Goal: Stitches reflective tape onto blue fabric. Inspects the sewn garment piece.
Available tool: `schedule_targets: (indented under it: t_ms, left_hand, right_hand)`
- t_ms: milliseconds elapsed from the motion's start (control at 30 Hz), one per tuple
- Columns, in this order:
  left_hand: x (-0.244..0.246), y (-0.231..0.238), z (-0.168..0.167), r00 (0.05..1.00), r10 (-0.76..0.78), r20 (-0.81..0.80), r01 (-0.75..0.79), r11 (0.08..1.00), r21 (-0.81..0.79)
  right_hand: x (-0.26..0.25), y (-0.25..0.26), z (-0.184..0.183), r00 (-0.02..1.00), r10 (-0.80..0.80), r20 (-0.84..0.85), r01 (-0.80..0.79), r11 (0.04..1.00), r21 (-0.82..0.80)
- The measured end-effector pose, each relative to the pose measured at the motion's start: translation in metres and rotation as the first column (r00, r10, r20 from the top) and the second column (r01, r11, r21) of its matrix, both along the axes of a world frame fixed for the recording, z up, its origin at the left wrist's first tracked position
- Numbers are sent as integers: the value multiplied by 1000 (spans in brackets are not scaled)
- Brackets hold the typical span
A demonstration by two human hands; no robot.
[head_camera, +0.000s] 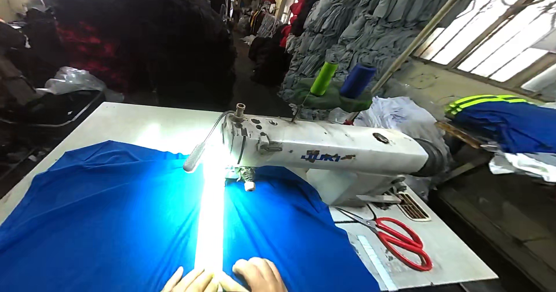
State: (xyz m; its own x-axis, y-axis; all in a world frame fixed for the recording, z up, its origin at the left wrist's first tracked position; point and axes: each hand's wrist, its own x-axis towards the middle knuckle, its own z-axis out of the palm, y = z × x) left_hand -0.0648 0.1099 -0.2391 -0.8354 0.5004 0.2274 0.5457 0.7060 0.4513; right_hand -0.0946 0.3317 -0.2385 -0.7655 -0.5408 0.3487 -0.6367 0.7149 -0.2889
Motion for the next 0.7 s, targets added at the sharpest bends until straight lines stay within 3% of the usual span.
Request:
schedule_targets:
  t_ms: [333, 433, 533, 633, 700]
  left_hand:
    - [-88, -7, -2, 1000, -24, 4, 24, 999, -24]
    - [-117, -13, -14, 998, -28, -56, 25, 998, -59]
    - [-142, -16, -8, 998, -31, 59, 39, 990, -136]
    - [-153, -16, 4, 992, -18, 128, 43, 980, -194]
    - [-137, -12, 3, 1000, 20, -21, -23, 988, -151]
  right_hand:
    - [-88, 2, -8, 995, 10, -99, -6, 999, 43]
    - [-111, 0, -4, 999, -20, -40, 23, 996, 84]
    - [-130, -2, 10, 979, -72, 193, 39, 985, 169]
    - [-133, -4, 21, 962, -108, 250, 64, 982, 180]
    - [-114, -3, 19, 978, -119, 174, 98, 987, 125]
